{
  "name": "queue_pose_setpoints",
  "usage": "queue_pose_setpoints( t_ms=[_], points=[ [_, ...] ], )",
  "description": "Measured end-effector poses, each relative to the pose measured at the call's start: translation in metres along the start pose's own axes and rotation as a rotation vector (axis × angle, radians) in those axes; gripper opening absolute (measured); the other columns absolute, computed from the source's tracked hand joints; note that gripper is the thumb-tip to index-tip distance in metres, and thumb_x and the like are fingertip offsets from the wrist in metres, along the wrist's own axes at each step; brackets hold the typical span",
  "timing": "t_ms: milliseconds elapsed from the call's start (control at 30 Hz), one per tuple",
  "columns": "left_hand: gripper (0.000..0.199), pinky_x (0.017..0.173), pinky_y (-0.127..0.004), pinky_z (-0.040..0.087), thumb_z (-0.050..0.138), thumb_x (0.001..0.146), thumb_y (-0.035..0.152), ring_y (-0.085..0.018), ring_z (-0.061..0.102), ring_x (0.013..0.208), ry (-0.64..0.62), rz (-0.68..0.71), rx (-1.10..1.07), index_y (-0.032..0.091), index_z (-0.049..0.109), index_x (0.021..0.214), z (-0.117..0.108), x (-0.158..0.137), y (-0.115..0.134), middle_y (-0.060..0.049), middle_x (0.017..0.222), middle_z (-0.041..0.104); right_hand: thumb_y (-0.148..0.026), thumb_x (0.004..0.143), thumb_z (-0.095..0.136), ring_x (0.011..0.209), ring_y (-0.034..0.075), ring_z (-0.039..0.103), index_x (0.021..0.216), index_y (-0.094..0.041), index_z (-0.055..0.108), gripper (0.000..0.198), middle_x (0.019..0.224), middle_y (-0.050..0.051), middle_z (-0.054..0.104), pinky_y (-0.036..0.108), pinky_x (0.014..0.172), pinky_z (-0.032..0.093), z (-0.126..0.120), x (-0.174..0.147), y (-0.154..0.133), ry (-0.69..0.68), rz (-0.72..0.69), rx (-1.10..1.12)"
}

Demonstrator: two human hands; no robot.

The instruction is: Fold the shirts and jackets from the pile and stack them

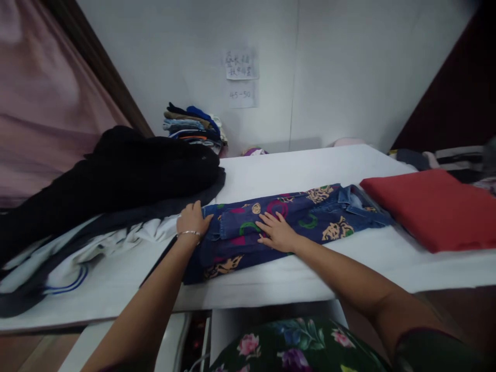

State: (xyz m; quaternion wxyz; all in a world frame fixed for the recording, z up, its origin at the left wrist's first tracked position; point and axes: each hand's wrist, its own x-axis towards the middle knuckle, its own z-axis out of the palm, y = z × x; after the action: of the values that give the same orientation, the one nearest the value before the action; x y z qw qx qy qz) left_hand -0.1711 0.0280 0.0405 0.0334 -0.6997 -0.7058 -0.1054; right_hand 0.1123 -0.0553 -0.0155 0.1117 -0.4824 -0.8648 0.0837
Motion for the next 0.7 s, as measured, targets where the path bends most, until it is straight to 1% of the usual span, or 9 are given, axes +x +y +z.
queue_pose_setpoints(
  t_ms=[67,133,200,267,333,433,500,567,700],
  points=[
    [0.057,0.105,-0.039,0.037,0.049,0.086,0.044,-0.029,0.046,0.127,0.07,0.206,-0.035,0.011,0.046,0.133,0.004,-0.01,0.019,-0.018,0.134,0.051,-0.056,0.09,0.042,0.142,0.03,0.018,0.144,-0.02,0.037,0.065,0.153,0.013,0.028,0.057,0.113,0.009,-0.001,0.0,0.0,-0.003,0.003,0.02],
    [0.053,0.108,-0.035,0.033,0.044,0.089,0.044,-0.024,0.043,0.129,-0.01,0.393,-0.087,0.013,0.049,0.131,0.015,-0.022,0.039,-0.015,0.138,0.05,-0.056,0.09,0.043,0.142,0.031,0.018,0.143,-0.019,0.038,0.065,0.153,0.014,0.027,0.057,0.113,0.009,-0.005,0.0,-0.001,-0.017,0.004,0.061],
    [0.052,0.111,-0.04,0.029,0.045,0.089,0.045,-0.025,0.039,0.133,-0.127,0.476,-0.061,0.017,0.049,0.133,0.028,-0.033,0.053,-0.012,0.143,0.045,-0.055,0.09,0.043,0.142,0.029,0.019,0.141,-0.019,0.042,0.063,0.152,0.014,0.029,0.055,0.113,0.011,-0.012,-0.001,0.001,-0.018,-0.002,0.121],
    [0.052,0.113,-0.047,0.024,0.044,0.089,0.044,-0.027,0.035,0.136,-0.182,0.49,0.001,0.021,0.047,0.136,0.04,-0.041,0.06,-0.01,0.147,0.041,-0.053,0.092,0.042,0.142,0.026,0.022,0.139,-0.02,0.045,0.058,0.151,0.012,0.032,0.052,0.114,0.014,-0.022,-0.004,0.009,0.028,0.001,0.156],
    [0.052,0.113,-0.05,0.02,0.042,0.091,0.043,-0.027,0.032,0.137,-0.174,0.498,0.046,0.022,0.045,0.138,0.047,-0.044,0.06,-0.01,0.148,0.038,-0.049,0.093,0.041,0.141,0.025,0.024,0.137,-0.022,0.048,0.052,0.15,0.011,0.035,0.05,0.114,0.014,-0.034,-0.011,0.027,0.11,0.045,0.13],
    [0.053,0.113,-0.051,0.02,0.04,0.092,0.043,-0.027,0.032,0.138,-0.156,0.517,0.08,0.02,0.043,0.14,0.049,-0.043,0.058,-0.011,0.149,0.036,-0.048,0.094,0.041,0.14,0.027,0.026,0.137,-0.023,0.048,0.05,0.148,0.011,0.039,0.055,0.113,0.013,-0.047,-0.03,0.072,0.143,0.218,0.032],
    [0.054,0.113,-0.052,0.02,0.039,0.092,0.044,-0.028,0.031,0.138,-0.164,0.514,0.094,0.019,0.043,0.14,0.047,-0.042,0.057,-0.011,0.15,0.035,-0.05,0.093,0.041,0.139,0.03,0.027,0.138,-0.022,0.046,0.054,0.147,0.012,0.04,0.058,0.111,0.015,-0.048,-0.045,0.102,0.087,0.382,0.005],
    [0.054,0.113,-0.052,0.02,0.038,0.092,0.044,-0.027,0.031,0.138,-0.171,0.51,0.106,0.02,0.043,0.14,0.047,-0.042,0.058,-0.01,0.15,0.035,-0.053,0.093,0.038,0.141,0.028,0.025,0.142,-0.022,0.041,0.058,0.15,0.011,0.034,0.056,0.111,0.018,-0.043,-0.058,0.123,0.057,0.483,0.017],
    [0.055,0.113,-0.052,0.019,0.037,0.092,0.045,-0.027,0.032,0.138,-0.158,0.519,0.123,0.02,0.043,0.14,0.047,-0.043,0.06,-0.01,0.149,0.036,-0.054,0.093,0.038,0.142,0.026,0.022,0.142,-0.022,0.041,0.058,0.153,0.009,0.029,0.054,0.112,0.018,-0.033,-0.067,0.136,0.124,0.51,0.026]
  ],
)
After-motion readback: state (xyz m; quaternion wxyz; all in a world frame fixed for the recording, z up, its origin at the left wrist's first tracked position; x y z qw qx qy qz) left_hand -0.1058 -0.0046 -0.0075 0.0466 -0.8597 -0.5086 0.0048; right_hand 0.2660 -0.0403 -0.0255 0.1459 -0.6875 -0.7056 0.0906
